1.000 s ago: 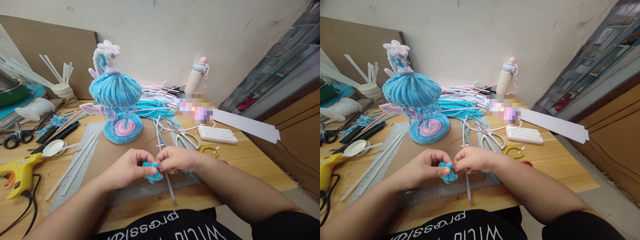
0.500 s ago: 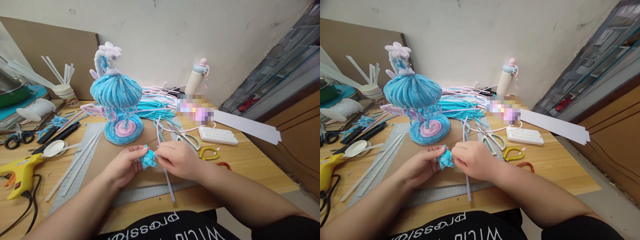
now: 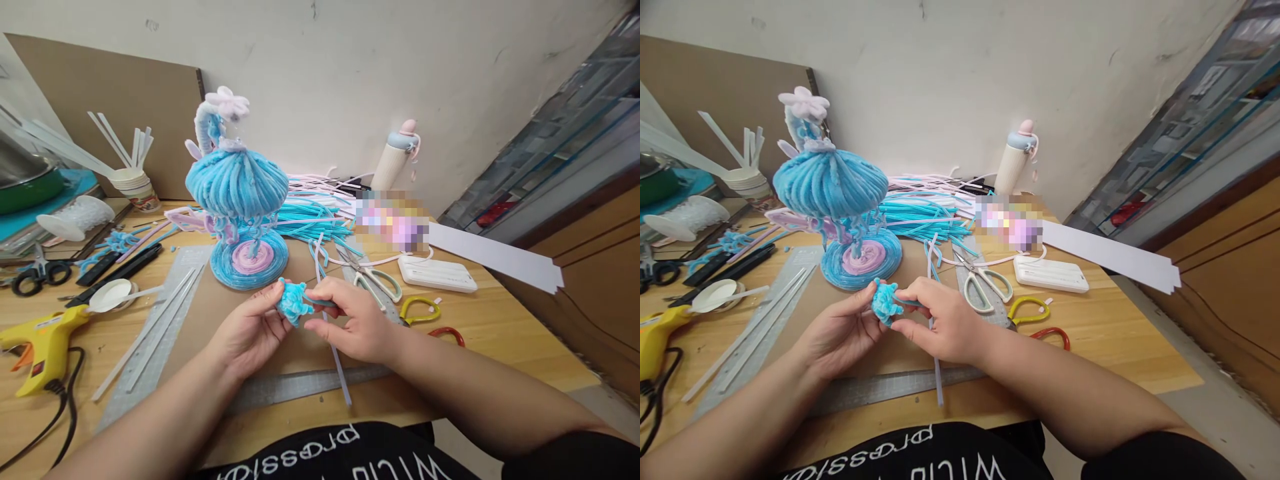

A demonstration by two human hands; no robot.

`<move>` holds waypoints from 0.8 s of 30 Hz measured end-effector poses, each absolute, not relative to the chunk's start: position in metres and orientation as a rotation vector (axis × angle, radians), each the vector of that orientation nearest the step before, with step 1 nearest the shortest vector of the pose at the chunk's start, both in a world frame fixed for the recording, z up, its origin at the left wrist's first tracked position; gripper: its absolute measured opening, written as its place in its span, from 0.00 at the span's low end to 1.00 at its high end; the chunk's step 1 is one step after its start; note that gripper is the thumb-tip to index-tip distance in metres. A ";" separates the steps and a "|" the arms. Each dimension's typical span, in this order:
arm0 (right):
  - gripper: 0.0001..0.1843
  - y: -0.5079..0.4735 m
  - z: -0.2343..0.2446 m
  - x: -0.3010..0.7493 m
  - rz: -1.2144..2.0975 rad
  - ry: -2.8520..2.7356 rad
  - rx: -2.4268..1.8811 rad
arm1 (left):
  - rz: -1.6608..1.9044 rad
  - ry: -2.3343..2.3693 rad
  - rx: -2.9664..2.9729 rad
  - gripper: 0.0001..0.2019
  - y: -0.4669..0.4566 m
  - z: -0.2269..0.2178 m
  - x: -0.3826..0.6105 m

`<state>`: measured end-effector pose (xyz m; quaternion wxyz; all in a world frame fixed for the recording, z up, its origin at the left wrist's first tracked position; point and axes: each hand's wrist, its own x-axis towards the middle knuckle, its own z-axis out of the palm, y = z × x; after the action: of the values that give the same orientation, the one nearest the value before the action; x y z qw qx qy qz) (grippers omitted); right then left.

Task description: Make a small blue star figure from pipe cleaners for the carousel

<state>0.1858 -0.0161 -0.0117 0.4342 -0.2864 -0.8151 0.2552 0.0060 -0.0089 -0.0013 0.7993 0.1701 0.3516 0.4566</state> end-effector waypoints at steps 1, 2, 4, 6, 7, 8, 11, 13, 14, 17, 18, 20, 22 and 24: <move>0.11 -0.016 -0.013 0.185 0.655 -1.998 -0.709 | 0.982 0.743 0.369 0.01 -0.009 -0.002 0.006; 0.09 -0.017 -0.014 0.184 0.666 -1.961 -0.701 | 0.981 0.729 0.371 0.01 -0.010 -0.002 0.006; 0.05 -0.017 -0.014 0.184 0.673 -1.903 -0.682 | 0.977 0.694 0.378 0.02 -0.011 -0.002 0.006; 0.05 -0.017 -0.012 0.185 0.678 -1.895 -0.654 | 0.960 0.659 0.421 0.06 -0.011 -0.001 0.005; 0.05 -0.016 -0.010 0.186 0.680 -1.907 -0.637 | 0.946 0.645 0.465 0.07 -0.012 0.000 0.004; 0.05 -0.015 -0.008 0.188 0.683 -1.923 -0.620 | 0.931 0.637 0.521 0.08 -0.012 0.001 0.003; 0.06 -0.011 -0.002 0.193 0.713 -1.976 -0.575 | 0.892 0.654 0.713 0.08 -0.014 0.004 0.000; 0.05 -0.010 0.001 0.196 0.742 -2.019 -0.541 | 0.875 0.685 0.818 0.08 -0.016 0.005 -0.001; 0.05 -0.009 0.002 0.196 0.755 -2.034 -0.530 | 0.863 0.701 0.860 0.08 -0.016 0.005 -0.001; 0.03 -0.011 0.001 0.195 0.783 -2.008 -0.586 | 0.834 0.731 0.913 0.07 -0.017 0.002 -0.001; 0.03 -0.012 0.000 0.194 0.787 -1.983 -0.619 | 0.831 0.732 0.903 0.07 -0.017 0.001 -0.001; 0.04 -0.014 -0.002 0.192 0.780 -1.944 -0.668 | 0.846 0.730 0.858 0.09 -0.017 -0.001 0.000; 0.05 -0.017 -0.003 0.190 0.748 -1.924 -0.702 | 0.893 0.736 0.815 0.10 -0.016 -0.003 0.001; 0.05 -0.019 -0.002 0.188 0.732 -1.903 -0.764 | 0.953 0.745 0.814 0.09 -0.016 -0.003 0.001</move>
<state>0.1882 -0.0192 -0.0021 0.4635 -0.3111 -0.7744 0.2978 0.0012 -0.0160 -0.0034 0.7458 0.3717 0.3406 0.4355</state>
